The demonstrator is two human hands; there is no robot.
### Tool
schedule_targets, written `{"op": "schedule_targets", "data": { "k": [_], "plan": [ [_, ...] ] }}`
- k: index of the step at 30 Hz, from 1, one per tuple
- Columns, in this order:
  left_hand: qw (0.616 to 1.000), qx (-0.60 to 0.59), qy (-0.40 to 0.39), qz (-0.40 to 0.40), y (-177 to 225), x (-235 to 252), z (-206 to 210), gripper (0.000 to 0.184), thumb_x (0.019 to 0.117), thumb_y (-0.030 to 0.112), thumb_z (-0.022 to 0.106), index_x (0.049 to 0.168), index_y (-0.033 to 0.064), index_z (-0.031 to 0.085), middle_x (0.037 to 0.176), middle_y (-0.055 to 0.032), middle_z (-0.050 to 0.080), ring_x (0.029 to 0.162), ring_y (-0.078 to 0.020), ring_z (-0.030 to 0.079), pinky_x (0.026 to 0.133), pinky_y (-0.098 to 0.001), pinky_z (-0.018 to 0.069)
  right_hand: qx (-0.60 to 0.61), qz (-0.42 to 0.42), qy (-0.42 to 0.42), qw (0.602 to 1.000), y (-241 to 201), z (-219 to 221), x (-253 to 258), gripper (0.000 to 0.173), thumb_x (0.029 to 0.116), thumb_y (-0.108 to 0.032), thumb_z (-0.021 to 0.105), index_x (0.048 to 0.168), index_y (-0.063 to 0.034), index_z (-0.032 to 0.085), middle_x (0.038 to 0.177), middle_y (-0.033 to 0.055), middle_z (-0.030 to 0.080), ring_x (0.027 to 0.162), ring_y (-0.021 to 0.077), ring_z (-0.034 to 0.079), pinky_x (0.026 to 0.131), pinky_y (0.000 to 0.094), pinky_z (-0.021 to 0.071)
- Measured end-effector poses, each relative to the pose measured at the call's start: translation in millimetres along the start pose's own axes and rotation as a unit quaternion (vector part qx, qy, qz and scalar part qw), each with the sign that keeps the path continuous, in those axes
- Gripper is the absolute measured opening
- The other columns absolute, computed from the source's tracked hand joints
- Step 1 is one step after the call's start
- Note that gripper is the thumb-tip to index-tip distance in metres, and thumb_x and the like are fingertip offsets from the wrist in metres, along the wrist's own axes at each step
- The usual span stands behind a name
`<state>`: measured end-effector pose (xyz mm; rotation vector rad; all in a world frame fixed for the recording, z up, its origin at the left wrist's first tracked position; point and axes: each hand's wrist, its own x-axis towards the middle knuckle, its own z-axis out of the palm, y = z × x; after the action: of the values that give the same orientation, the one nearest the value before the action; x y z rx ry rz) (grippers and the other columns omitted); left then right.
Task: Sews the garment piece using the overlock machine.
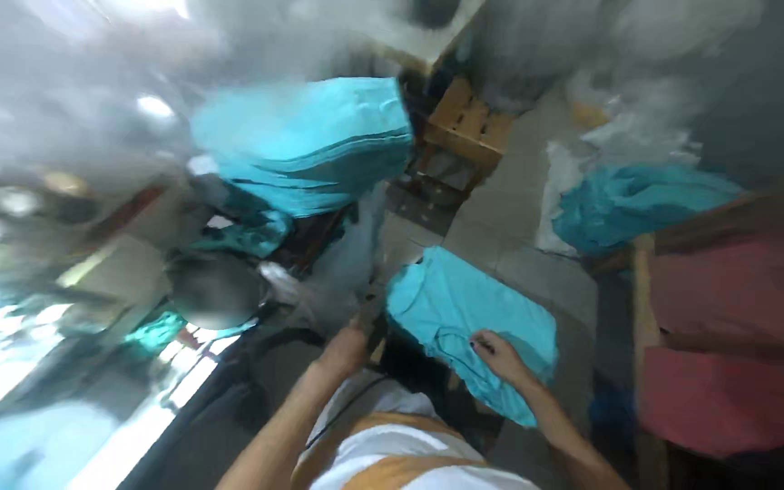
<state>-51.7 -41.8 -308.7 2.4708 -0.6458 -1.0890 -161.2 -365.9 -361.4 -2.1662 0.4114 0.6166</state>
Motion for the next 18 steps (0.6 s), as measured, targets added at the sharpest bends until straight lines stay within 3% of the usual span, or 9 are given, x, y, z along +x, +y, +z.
{"op": "schedule_targets", "data": {
  "k": [2, 4, 5, 8, 11, 13, 14, 16, 18],
  "plan": [
    [0.998, -0.057, 0.015, 0.015, -18, -53, 3, 0.040, 0.1007, 0.007, 0.058, 0.140, -0.0016, 0.058, 0.153, -0.0258, 0.047, 0.137, -0.0407, 0.052, 0.114, -0.0531, 0.0421, -0.123, -0.033, -0.124, 0.984, -20, 23, 29, 0.050, 0.1013, -0.015, 0.061, 0.144, 0.0065, 0.049, 0.141, 0.0318, 0.053, 0.131, 0.0441, 0.054, 0.112, 0.0552, 0.0427],
    [0.991, -0.123, 0.037, 0.036, -36, -123, -2, 0.039, 0.1023, 0.007, 0.056, 0.140, -0.0021, 0.058, 0.148, -0.0262, 0.053, 0.138, -0.0391, 0.052, 0.117, -0.0506, 0.0385, -0.329, -0.011, -0.270, 0.905, -65, 44, 45, 0.048, 0.0984, -0.020, 0.067, 0.136, 0.0082, 0.058, 0.137, 0.0331, 0.057, 0.132, 0.0480, 0.053, 0.111, 0.0639, 0.0394],
    [0.986, -0.149, 0.067, 0.034, -45, -163, -3, 0.040, 0.1028, 0.007, 0.056, 0.141, -0.0020, 0.057, 0.145, -0.0248, 0.056, 0.137, -0.0370, 0.053, 0.117, -0.0489, 0.0383, -0.411, 0.002, -0.297, 0.862, -96, 54, 49, 0.045, 0.0977, -0.023, 0.068, 0.130, 0.0082, 0.062, 0.134, 0.0328, 0.059, 0.130, 0.0484, 0.054, 0.108, 0.0663, 0.0407],
    [0.927, -0.179, 0.326, -0.042, -68, -286, 9, 0.035, 0.0990, 0.004, 0.059, 0.134, -0.0028, 0.064, 0.128, -0.0202, 0.068, 0.119, -0.0285, 0.066, 0.107, -0.0430, 0.0497, -0.508, -0.073, -0.282, 0.810, -205, 91, 47, 0.042, 0.0997, -0.023, 0.064, 0.125, 0.0103, 0.063, 0.131, 0.0338, 0.060, 0.127, 0.0505, 0.056, 0.104, 0.0680, 0.0424],
    [0.750, -0.162, 0.612, -0.193, -86, -371, 42, 0.027, 0.0989, 0.006, 0.057, 0.120, -0.0070, 0.066, 0.113, -0.0195, 0.070, 0.099, -0.0208, 0.071, 0.088, -0.0360, 0.0597, -0.451, -0.306, -0.312, 0.778, -299, 137, 16, 0.034, 0.1062, -0.023, 0.054, 0.117, 0.0056, 0.069, 0.114, 0.0325, 0.068, 0.113, 0.0511, 0.063, 0.097, 0.0675, 0.0461],
    [0.649, -0.160, 0.686, -0.287, -95, -407, 54, 0.025, 0.0992, 0.008, 0.057, 0.116, -0.0078, 0.067, 0.109, -0.0194, 0.069, 0.090, -0.0203, 0.070, 0.080, -0.0362, 0.0599, -0.344, -0.482, -0.353, 0.725, -348, 176, -9, 0.030, 0.1071, -0.017, 0.051, 0.116, 0.0041, 0.070, 0.099, 0.0289, 0.071, 0.098, 0.0482, 0.068, 0.090, 0.0656, 0.0504],
    [0.624, -0.157, 0.697, -0.317, -98, -418, 56, 0.024, 0.0996, 0.009, 0.057, 0.113, -0.0080, 0.067, 0.107, -0.0196, 0.068, 0.088, -0.0209, 0.070, 0.079, -0.0367, 0.0597, -0.279, -0.555, -0.366, 0.693, -368, 198, -22, 0.028, 0.1066, -0.015, 0.051, 0.113, 0.0045, 0.070, 0.094, 0.0262, 0.071, 0.092, 0.0444, 0.070, 0.086, 0.0627, 0.0520],
    [0.620, -0.155, 0.686, -0.347, -105, -431, 47, 0.023, 0.1007, 0.010, 0.058, 0.111, -0.0086, 0.067, 0.107, -0.0211, 0.068, 0.090, -0.0240, 0.069, 0.080, -0.0394, 0.0587, -0.143, -0.659, -0.356, 0.647, -406, 242, -48, 0.026, 0.1043, -0.011, 0.052, 0.109, 0.0060, 0.072, 0.091, 0.0224, 0.073, 0.086, 0.0364, 0.072, 0.083, 0.0547, 0.0556],
    [0.633, -0.121, 0.675, -0.361, -123, -436, 23, 0.024, 0.1010, 0.010, 0.059, 0.111, -0.0101, 0.067, 0.107, -0.0240, 0.068, 0.092, -0.0294, 0.070, 0.083, -0.0433, 0.0581, -0.018, -0.701, -0.311, 0.642, -446, 284, -76, 0.025, 0.1017, -0.008, 0.054, 0.103, 0.0077, 0.073, 0.089, 0.0204, 0.073, 0.081, 0.0283, 0.071, 0.080, 0.0433, 0.0576]
  ]
}}
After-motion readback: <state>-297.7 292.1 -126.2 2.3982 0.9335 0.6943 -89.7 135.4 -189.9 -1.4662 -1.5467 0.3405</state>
